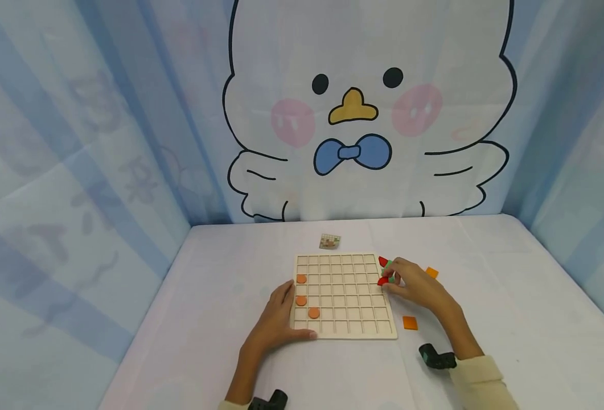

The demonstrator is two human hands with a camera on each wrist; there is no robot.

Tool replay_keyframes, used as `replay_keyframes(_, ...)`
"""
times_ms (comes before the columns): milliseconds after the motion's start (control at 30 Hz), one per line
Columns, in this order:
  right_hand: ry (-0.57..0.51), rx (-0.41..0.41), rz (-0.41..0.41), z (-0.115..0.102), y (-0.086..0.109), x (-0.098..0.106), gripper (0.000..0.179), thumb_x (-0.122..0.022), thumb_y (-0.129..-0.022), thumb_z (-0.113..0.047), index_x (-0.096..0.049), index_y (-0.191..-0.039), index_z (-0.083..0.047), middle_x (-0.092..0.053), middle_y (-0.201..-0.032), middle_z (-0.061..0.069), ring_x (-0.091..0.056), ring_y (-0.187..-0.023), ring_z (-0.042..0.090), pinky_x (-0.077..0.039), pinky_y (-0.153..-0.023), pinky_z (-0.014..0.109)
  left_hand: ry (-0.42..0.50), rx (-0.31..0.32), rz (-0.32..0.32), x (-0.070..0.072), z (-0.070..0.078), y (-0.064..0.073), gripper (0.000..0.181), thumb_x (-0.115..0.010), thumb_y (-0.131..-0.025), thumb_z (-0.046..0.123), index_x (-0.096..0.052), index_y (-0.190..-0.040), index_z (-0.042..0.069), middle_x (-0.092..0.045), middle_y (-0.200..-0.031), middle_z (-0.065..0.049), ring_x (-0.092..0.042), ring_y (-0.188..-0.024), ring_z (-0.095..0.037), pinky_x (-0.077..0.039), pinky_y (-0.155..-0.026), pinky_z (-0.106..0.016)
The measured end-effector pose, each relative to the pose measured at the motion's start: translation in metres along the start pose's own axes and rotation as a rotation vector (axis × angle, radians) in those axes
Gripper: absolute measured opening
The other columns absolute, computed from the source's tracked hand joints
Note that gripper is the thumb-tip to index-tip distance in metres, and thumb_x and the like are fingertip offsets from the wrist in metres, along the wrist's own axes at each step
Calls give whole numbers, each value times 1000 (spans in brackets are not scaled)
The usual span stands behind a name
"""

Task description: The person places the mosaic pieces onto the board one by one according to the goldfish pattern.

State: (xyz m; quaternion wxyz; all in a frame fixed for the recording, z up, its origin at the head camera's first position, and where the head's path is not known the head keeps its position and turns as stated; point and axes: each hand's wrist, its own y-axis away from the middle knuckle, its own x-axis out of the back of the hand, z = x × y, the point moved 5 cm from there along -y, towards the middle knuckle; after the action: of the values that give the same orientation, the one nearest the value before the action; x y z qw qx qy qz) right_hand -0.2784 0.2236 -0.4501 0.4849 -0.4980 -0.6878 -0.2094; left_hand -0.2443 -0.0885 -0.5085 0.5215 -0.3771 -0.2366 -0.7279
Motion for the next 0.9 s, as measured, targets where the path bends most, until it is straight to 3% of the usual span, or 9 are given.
replay_keyframes(133, -5, 59, -3, -11, -11, -6, 15, -73, -86, -12, -67, -98, -6, -61, -95, 2, -50, -73, 9, -48, -67, 22, -2, -1, -6, 0, -1, -1, 130, -78, -62, 71, -18, -156, 4, -15, -163, -9, -17, -150, -28, -28, -118, -49)
replay_keyframes(767, -82, 100, -36, -43, -53, -44, 18, -72, -89, -19, -68, -102, -8, -60, -95, 1, -52, -79, 12, -49, -69, 21, -22, -5, -10, 0, -1, -1, 127, -78, -64, 70, -20, -155, 3, -17, -162, -11, -19, -149, -30, -31, -117, -49)
replay_keyframes(900, -72, 141, -36, -51, -62, -53, 18, -72, -89, -21, -68, -101, -8, -60, -95, 2, -52, -78, 11, -48, -68, 22, -29, -9, -8, 0, 0, -1, 127, -77, -64, 70, -20, -155, 3, -18, -162, -11, -20, -149, -29, -31, -117, -49)
